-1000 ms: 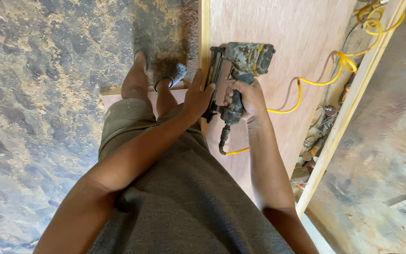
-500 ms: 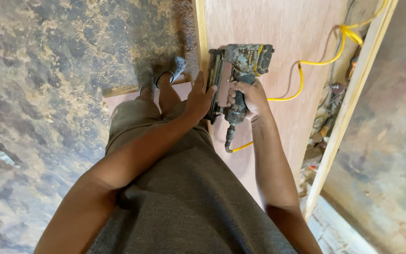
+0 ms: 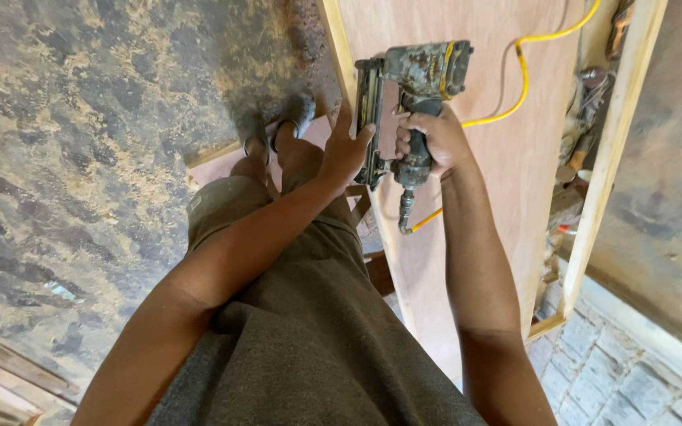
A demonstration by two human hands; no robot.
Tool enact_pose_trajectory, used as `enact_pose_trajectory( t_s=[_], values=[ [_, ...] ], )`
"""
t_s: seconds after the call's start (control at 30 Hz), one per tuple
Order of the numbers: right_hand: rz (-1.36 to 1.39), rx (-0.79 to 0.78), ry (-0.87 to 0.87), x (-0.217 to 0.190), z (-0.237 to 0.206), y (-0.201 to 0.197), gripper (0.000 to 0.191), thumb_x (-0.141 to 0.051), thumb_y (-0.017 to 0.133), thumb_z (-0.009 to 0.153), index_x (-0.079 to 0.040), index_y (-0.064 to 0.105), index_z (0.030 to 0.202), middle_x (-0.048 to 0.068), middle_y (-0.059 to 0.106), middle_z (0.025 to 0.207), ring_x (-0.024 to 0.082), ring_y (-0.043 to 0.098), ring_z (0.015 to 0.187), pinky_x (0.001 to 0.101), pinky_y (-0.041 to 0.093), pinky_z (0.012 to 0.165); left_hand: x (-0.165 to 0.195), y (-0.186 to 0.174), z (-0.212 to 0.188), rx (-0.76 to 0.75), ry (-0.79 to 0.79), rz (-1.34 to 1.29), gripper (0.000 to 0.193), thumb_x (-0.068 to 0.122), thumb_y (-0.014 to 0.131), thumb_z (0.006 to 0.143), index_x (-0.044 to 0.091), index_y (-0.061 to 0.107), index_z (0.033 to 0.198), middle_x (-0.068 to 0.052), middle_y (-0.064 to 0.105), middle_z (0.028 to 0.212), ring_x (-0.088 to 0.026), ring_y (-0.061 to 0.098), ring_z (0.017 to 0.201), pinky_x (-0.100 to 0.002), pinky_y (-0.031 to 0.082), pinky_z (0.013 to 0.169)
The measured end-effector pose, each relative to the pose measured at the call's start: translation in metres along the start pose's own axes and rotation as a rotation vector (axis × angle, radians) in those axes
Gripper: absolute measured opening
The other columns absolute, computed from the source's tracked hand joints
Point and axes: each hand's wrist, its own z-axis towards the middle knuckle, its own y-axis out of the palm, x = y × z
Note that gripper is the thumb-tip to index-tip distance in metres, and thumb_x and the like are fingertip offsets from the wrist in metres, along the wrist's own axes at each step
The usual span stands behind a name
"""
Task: The person kneels on the workshop floor and uses a pneumatic nail gun to fasten plywood panels onto wooden frames. They position each panel against the frame, hold it steady with one hand, and drive nails along the edges, repositioning the panel and nail gun as they work around the frame.
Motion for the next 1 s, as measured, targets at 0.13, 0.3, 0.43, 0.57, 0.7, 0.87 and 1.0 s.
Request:
enact_pose_trajectory(
  t_s=[0.13, 0.3, 0.43, 0.57, 0.7, 0.87, 1.0],
  values=[
    [-0.009, 0.027, 0.035, 0.007, -0.012, -0.003, 0.021, -0.002, 0.062, 0.085, 0.005, 0.061, 0.105, 0.01, 0.055, 0.066, 0.021, 0.056, 0.053, 0.0392, 0.053, 0.053, -0.006, 0.004, -0.013, -0.045, -0.081, -0.01, 0.084, 0.035, 0.061, 0.095, 0.007, 0.022, 0.163, -0.024, 0.046, 0.156, -0.037, 0.047, 0.144, -0.036, 0.042, 0.113],
    [-0.029, 0.02, 0.03, 0.025, -0.019, -0.008, 0.023, -0.002, 0.062, 0.083, 0.004, 0.062, 0.105, 0.01, 0.055, 0.064, 0.021, 0.056, 0.052, 0.0383, 0.053, 0.053, -0.021, 0.008, -0.023, -0.023, -0.007, -0.015, 0.083, 0.033, 0.065, 0.099, 0.003, 0.02, 0.161, -0.026, 0.039, 0.161, -0.036, 0.04, 0.15, -0.037, 0.037, 0.116],
    [-0.002, 0.042, 0.001, 0.037, -0.022, -0.015, 0.017, 0.0, 0.063, 0.084, 0.003, 0.055, 0.098, 0.011, 0.056, 0.066, 0.022, 0.058, 0.053, 0.04, 0.054, 0.053, -0.027, 0.012, -0.032, -0.025, -0.056, 0.012, 0.086, 0.035, 0.067, 0.097, 0.003, 0.02, 0.162, -0.025, 0.039, 0.161, -0.035, 0.04, 0.149, -0.036, 0.038, 0.115],
    [-0.013, 0.01, 0.016, 0.039, -0.038, -0.027, 0.021, 0.0, 0.061, 0.082, 0.005, 0.059, 0.103, 0.01, 0.055, 0.064, 0.021, 0.056, 0.052, 0.0376, 0.052, 0.051, -0.031, 0.025, -0.045, -0.035, -0.076, -0.069, 0.087, 0.031, 0.067, 0.095, 0.002, 0.021, 0.162, -0.023, 0.04, 0.16, -0.032, 0.039, 0.15, -0.033, 0.036, 0.116],
    [-0.006, 0.025, 0.046, 0.041, -0.056, -0.035, 0.026, 0.001, 0.06, 0.081, 0.004, 0.061, 0.106, 0.009, 0.055, 0.064, 0.02, 0.056, 0.051, 0.036, 0.051, 0.05, -0.046, 0.042, -0.058, -0.044, -0.055, -0.093, 0.085, 0.028, 0.068, 0.098, -0.004, 0.019, 0.16, -0.025, 0.034, 0.164, -0.03, 0.034, 0.153, -0.033, 0.032, 0.12],
    [-0.012, 0.036, 0.045, 0.055, -0.075, -0.044, 0.021, 0.002, 0.06, 0.084, 0.006, 0.062, 0.104, 0.01, 0.055, 0.063, 0.02, 0.054, 0.05, 0.0357, 0.048, 0.048, -0.061, 0.054, -0.075, -0.023, 0.027, -0.061, 0.084, 0.028, 0.068, 0.099, -0.005, 0.02, 0.16, -0.027, 0.035, 0.164, -0.032, 0.033, 0.154, -0.033, 0.031, 0.121],
    [0.016, 0.037, 0.043, 0.071, -0.083, -0.056, 0.019, 0.003, 0.06, 0.083, 0.004, 0.063, 0.102, 0.01, 0.056, 0.064, 0.021, 0.056, 0.051, 0.0366, 0.048, 0.047, -0.051, 0.053, -0.094, -0.052, -0.021, -0.057, 0.078, 0.026, 0.067, 0.098, 0.0, 0.026, 0.159, -0.025, 0.049, 0.154, -0.032, 0.047, 0.144, -0.035, 0.039, 0.114]
  ],
)
